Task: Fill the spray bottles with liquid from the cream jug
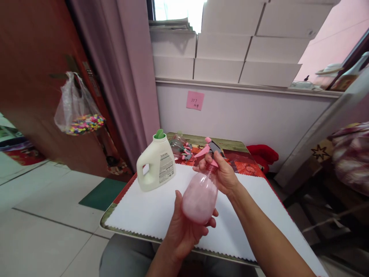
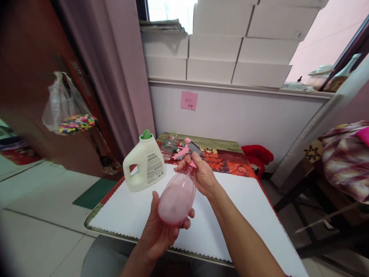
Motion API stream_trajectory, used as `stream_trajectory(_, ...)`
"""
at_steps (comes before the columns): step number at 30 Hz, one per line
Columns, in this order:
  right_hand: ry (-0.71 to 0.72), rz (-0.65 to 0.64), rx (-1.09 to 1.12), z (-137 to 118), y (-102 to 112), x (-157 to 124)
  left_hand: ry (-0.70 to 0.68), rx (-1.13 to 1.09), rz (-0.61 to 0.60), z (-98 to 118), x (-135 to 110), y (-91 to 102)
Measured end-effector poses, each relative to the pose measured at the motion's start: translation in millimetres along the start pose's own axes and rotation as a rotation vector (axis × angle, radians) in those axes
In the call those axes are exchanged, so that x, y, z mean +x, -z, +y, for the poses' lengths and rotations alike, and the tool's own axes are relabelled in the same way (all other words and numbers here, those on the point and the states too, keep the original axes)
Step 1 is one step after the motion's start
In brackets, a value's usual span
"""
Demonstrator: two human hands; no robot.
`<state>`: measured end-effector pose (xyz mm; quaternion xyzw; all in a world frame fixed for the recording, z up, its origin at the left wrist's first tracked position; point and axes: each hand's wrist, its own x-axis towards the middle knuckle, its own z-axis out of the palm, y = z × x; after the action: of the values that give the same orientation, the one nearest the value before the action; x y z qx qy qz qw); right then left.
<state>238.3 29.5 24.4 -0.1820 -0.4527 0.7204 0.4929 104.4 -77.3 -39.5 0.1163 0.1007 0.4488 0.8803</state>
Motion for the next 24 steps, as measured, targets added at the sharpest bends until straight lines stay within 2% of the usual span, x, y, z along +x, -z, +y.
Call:
stream_trajectory(6,0.049,0.015,-0.015,2,-3,-7,0.061,-0.018,0.056,-1,3,-9.1)
stream_trajectory(9,0.070,0.035,-0.003,3,-4,-11,-0.005,0.081,0.130,-8,2,-16.9)
stream_trajectory(10,0.073,0.052,-0.002,3,-4,-13,-0.082,0.163,0.177,-12,2,-18.5)
stream_trajectory(12,0.064,0.107,0.001,1,-6,-16,-0.343,0.432,0.308,-19,3,-17.7)
stream_trajectory(16,0.010,0.260,0.013,-4,-16,-22,-1.159,1.289,0.647,-23,13,1.0)
stream_trajectory(18,0.015,0.322,0.032,-4,-22,-24,-1.553,1.689,0.681,-20,19,11.5)
stream_trajectory(19,0.029,0.351,0.049,-4,-25,-25,-1.695,1.815,0.655,-18,21,14.7)
stream_trajectory(20,0.042,0.375,0.075,-4,-27,-26,-1.784,1.882,0.610,-18,22,15.8)
stream_trajectory(21,0.051,0.393,0.105,-3,-28,-26,-1.811,1.898,0.556,-20,23,14.6)
stream_trajectory(23,0.049,0.390,0.162,-2,-29,-26,-1.730,1.781,0.436,-27,23,6.0)
stream_trajectory(24,0.053,0.373,0.177,-2,-28,-26,-1.653,1.645,0.396,-32,22,-0.7)
